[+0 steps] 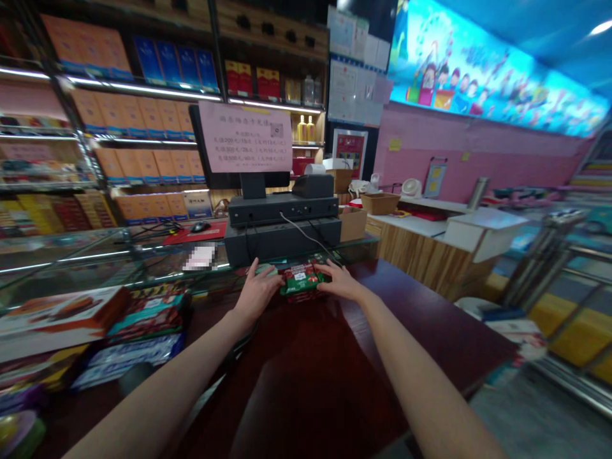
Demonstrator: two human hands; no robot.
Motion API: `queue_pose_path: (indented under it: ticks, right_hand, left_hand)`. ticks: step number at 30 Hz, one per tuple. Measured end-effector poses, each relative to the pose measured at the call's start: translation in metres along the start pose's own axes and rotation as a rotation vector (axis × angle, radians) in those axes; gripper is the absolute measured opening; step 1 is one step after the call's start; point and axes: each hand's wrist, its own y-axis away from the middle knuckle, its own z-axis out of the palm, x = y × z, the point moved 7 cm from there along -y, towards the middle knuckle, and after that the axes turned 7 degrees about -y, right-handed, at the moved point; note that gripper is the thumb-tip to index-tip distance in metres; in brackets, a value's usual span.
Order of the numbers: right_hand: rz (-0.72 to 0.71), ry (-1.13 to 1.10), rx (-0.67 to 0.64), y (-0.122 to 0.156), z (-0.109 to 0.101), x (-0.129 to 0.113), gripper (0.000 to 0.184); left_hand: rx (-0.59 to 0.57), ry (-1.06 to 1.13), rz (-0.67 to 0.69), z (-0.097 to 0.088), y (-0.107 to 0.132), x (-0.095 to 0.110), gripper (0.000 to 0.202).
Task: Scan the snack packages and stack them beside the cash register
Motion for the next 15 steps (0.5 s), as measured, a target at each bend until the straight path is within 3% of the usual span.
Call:
queue_pose_path:
  ticks: [4, 15]
  right_hand:
    - [0.020, -0.026, 0.005, -0.005, 0.000, 0.012, 0.073]
    - [0.022, -0.378, 0.034, -0.011, 0.008, 0.025, 0.077]
  left_hand:
    - [-0.006, 0.005, -0.008, 0.009, -0.004, 0.002, 0.019]
    - [-0.007, -0.008, -0.037, 0.024, -0.008, 0.001, 0.019]
